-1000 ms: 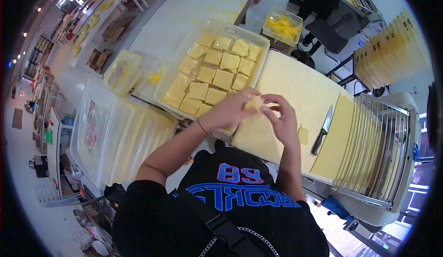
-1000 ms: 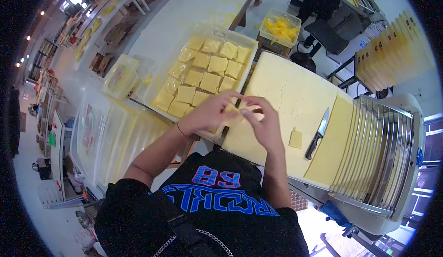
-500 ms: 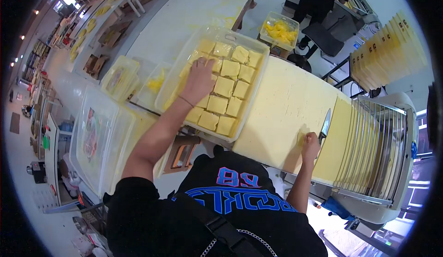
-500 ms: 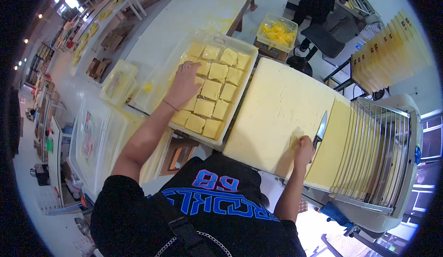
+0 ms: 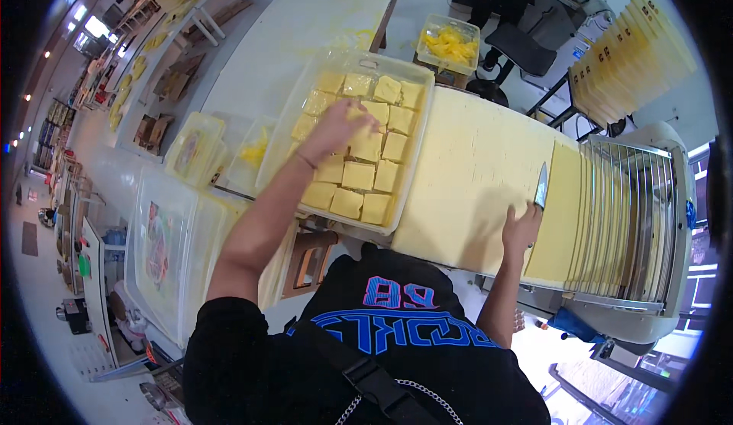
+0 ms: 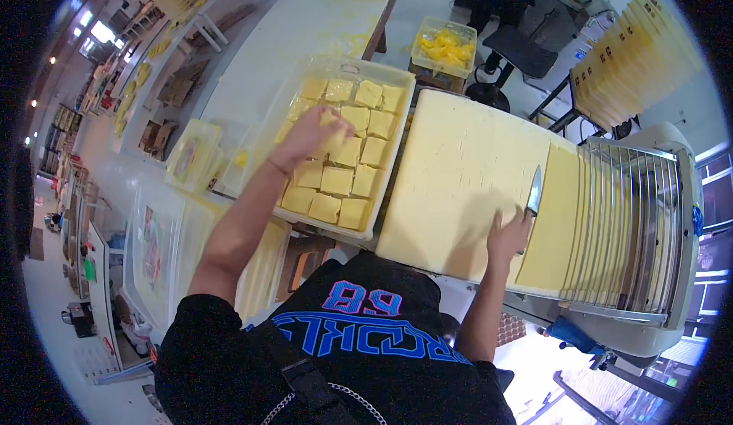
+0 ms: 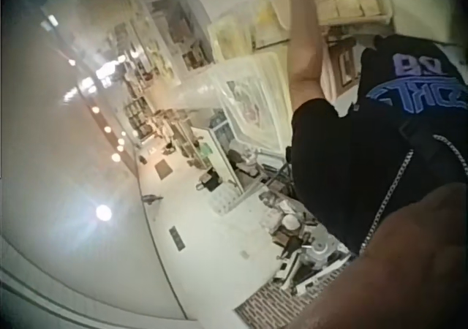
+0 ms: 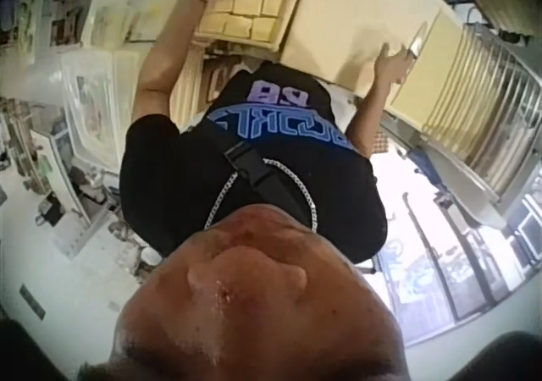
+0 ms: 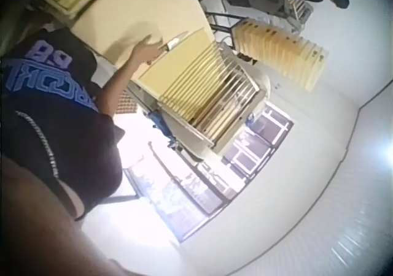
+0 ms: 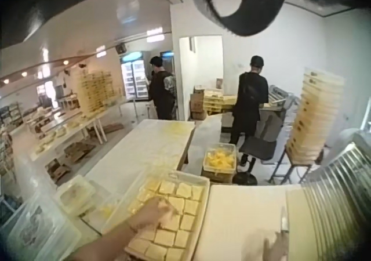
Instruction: Cutting and folding thin sheets of dough on a bakery workbench.
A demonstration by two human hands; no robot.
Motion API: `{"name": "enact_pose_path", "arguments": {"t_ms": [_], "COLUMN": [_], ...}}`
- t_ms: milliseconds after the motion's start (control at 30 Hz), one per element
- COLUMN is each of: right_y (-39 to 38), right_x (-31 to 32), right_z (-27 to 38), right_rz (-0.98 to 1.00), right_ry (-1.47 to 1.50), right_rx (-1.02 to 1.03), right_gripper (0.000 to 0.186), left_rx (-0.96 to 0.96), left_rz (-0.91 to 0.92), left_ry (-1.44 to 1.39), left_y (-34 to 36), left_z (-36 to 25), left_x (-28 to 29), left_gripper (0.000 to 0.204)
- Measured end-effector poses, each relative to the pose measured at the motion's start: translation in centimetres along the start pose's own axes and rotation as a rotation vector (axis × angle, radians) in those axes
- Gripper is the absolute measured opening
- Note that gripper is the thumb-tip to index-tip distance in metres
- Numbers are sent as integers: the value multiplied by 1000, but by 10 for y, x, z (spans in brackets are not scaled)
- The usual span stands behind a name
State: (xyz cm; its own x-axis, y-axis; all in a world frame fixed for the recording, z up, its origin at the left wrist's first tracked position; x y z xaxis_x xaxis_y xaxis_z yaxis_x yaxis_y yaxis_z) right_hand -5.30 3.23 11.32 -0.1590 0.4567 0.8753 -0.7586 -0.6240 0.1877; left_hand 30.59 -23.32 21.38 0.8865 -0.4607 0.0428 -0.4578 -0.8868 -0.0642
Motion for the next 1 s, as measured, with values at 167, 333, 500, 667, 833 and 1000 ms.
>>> {"name": "enact_pose_path", "arguments": {"t_ms": [167, 333, 500, 667, 833, 1000], "right_y": [-39, -59, -60, -47, -2, 37], "right_x": [-52, -51, -44, -37, -24, -9], "right_z": [-68, -63, -51, -54, -59, -98], "right_rz": [-53, -121, -206, -227, -122, 207], "right_ry": [-293, -174, -152, -58, 34, 49], "right_rx": [-57, 25, 57, 8, -213, -306], "right_gripper": [45, 48, 48, 42, 41, 34], "left_rx": [133, 153, 31, -342, -352, -130], "left_rz": [-52, -129, -215, -240, -67, -35], "left_ry": [18, 145, 340, 737, 1022, 1094], "left_y": [52, 68, 75, 79, 69, 93], "left_z": [35, 52, 66, 63, 40, 9], "left_x": [61, 64, 59, 54, 51, 11], "left_gripper": [18, 21, 27, 36, 24, 21]}}
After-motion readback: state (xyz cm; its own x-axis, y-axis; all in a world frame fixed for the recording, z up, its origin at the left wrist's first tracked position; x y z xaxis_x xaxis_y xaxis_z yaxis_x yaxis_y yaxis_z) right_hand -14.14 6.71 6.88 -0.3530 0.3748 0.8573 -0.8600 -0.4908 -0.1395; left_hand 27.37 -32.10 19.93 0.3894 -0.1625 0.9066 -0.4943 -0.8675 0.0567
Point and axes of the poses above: each hand's wrist, its own y-axis towards the middle knuckle, its own x-axis out of the back of the hand, z = x × y, the point moved 5 cm from there along y, towards the middle knuckle
